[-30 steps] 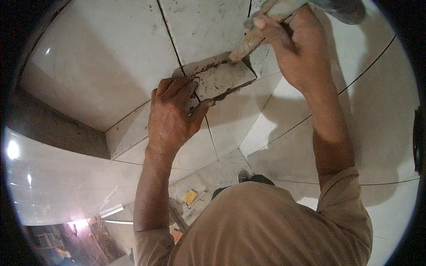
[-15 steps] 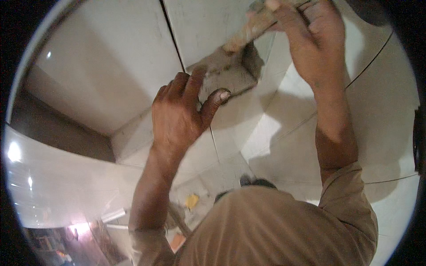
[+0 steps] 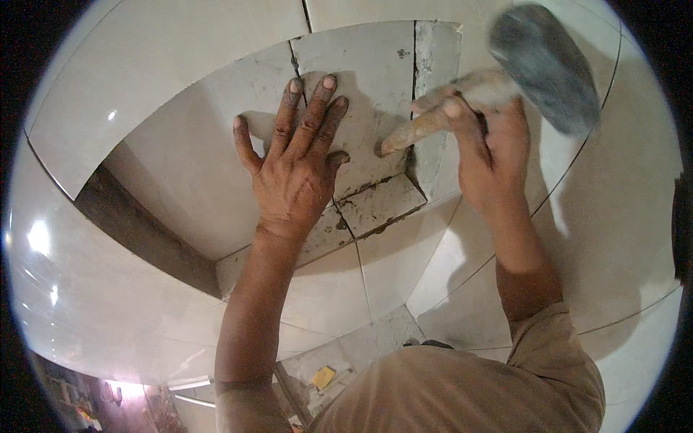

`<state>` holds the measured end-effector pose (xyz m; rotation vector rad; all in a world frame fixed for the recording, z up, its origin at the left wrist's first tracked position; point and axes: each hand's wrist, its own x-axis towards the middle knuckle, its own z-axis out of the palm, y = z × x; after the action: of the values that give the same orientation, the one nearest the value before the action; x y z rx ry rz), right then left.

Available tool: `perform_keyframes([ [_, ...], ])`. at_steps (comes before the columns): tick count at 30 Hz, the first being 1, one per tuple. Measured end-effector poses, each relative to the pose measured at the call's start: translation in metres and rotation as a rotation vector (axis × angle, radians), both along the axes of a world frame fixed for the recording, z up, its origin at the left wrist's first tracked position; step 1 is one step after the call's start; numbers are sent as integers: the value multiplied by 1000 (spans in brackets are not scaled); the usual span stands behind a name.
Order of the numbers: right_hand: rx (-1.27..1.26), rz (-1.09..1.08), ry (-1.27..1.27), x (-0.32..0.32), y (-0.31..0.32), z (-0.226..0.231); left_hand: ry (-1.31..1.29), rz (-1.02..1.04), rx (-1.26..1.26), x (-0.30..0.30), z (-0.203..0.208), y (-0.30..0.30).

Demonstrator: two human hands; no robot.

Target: The person scrapes a wall recess with a hand tool, spreads mortar onto tile pieces using a spatula, and fits the tiles into the recess, tapping them into place with a rubber mallet.

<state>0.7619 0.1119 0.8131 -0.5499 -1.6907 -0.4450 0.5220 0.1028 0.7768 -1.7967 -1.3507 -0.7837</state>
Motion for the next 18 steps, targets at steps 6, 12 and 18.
perform_keyframes([
  [6,-165,321,279,3,-8,-30,-65,-134,82,-17,-22,19],
  [12,-6,289,305,0,-20,-34,4,-136,143,-20,-25,15],
  [18,-27,-19,258,14,-42,-39,-25,-111,170,-19,-27,12],
])
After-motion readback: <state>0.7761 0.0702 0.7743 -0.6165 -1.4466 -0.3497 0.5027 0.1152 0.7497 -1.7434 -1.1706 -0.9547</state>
